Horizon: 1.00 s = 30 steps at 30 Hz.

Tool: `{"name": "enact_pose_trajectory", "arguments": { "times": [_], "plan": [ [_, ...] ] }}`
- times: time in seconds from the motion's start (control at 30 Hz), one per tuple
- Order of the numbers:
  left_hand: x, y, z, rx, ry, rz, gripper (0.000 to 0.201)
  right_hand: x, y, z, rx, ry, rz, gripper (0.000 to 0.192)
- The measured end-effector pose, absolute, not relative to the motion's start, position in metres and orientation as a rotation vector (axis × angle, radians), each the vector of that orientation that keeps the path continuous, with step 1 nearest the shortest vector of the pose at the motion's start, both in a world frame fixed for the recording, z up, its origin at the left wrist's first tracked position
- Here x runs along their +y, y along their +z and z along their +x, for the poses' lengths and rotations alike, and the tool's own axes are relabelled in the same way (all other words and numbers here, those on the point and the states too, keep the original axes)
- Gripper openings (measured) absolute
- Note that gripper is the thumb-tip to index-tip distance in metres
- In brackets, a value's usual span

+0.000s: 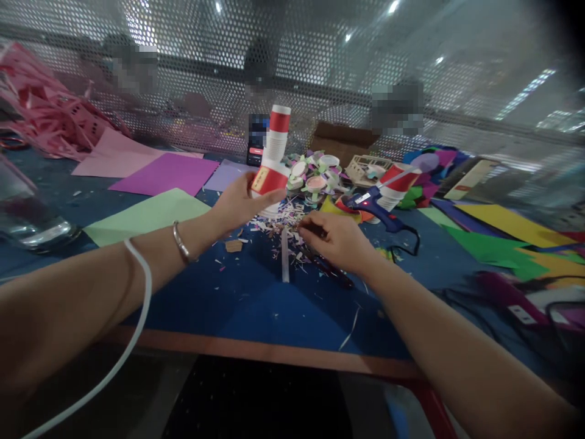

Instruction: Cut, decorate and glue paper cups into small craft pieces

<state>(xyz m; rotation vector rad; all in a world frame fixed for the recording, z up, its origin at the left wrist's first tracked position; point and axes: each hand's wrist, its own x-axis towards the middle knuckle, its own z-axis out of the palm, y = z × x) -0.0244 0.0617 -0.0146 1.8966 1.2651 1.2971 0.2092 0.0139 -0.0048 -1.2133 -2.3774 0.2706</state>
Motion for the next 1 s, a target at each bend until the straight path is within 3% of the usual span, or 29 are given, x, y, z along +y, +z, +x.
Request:
{"name": "enact_pose_trajectory", "arguments": {
  "times": [0.1,0.2,0.33,0.5,0.73,0.87,1.0],
  "plan": [
    [0.039,-0.013,-0.034,1.319,1.032,2.026,0.054,0.009,-0.004,0.205,-2.224,0.346,-1.176,0.023],
    [0.032,-0.014,-0.036,1.316,0.987,2.251,0.060,0.006,-0.005,0.202,-2.136,0.380,-1.131,0.029],
    [0.032,-0.015,-0.036,1.230,0.989,2.388,0.067,0.005,-0.007,0.201,-2.167,0.361,-1.063,0.016],
    [0.031,-0.011,-0.047,0.923,0.873,1.956,0.081,0.001,-0.003,0.203,-2.162,0.280,-1.024,0.010],
    [0.036,-0.007,-0.055,0.734,1.004,1.729,0.062,0.002,0.002,0.210,-2.106,0.285,-1.053,0.014],
    [0.037,-0.011,-0.054,0.733,1.016,1.808,0.063,0.004,0.001,0.211,-2.044,0.374,-1.126,0.025],
    [0.034,-0.010,-0.054,0.737,0.986,1.934,0.063,0.005,0.000,0.211,-1.956,0.559,-1.105,0.052]
  ]
}}
